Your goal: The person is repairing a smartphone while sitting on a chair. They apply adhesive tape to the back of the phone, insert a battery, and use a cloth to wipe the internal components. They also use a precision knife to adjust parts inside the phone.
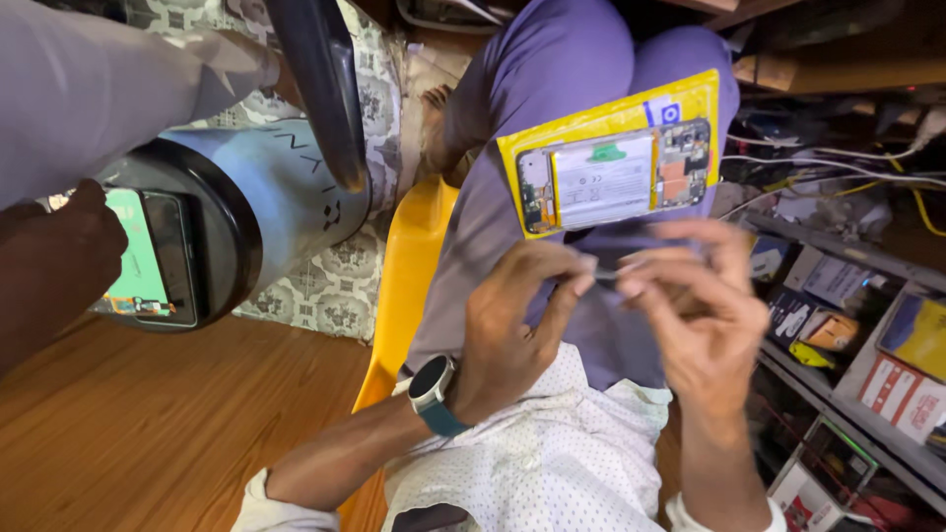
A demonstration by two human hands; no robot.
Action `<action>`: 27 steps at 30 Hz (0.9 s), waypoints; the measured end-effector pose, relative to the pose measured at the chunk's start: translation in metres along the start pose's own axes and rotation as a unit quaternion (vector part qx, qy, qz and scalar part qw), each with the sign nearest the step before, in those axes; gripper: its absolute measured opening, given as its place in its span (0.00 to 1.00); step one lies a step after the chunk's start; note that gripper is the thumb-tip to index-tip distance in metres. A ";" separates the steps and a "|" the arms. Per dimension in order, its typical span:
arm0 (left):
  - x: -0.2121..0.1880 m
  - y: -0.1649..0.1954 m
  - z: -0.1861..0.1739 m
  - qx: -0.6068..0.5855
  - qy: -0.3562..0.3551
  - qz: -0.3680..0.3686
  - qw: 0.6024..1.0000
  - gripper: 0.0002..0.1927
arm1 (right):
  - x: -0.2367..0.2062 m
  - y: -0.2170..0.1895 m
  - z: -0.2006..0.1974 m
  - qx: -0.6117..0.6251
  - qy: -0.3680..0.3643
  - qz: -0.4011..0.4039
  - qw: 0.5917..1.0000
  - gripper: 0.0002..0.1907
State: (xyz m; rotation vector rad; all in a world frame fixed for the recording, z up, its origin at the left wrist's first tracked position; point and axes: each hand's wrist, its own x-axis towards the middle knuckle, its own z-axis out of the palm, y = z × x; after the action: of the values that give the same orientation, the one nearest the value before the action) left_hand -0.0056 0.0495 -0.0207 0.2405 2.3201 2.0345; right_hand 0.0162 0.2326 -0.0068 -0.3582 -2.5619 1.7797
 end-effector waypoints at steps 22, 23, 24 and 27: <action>0.023 -0.055 -0.014 0.359 -0.072 0.363 0.857 0.10 | 0.059 0.026 -0.020 -0.205 -0.124 -0.154 0.958 0.02; 0.023 -0.055 -0.015 0.357 -0.069 0.368 0.856 0.10 | 0.058 0.026 -0.020 -0.208 -0.128 -0.154 0.957 0.02; 0.024 -0.055 -0.015 0.353 -0.070 0.367 0.858 0.10 | 0.058 0.026 -0.020 -0.208 -0.132 -0.153 0.957 0.02; 0.024 -0.055 -0.016 0.344 -0.077 0.361 0.863 0.11 | 0.057 0.021 -0.019 -0.204 -0.144 -0.144 0.958 0.03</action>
State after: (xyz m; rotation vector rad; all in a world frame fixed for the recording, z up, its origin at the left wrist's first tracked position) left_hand -0.0358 0.0300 -0.0712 1.4174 3.0182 1.1167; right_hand -0.0330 0.2681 -0.0271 0.2927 -2.9827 1.2816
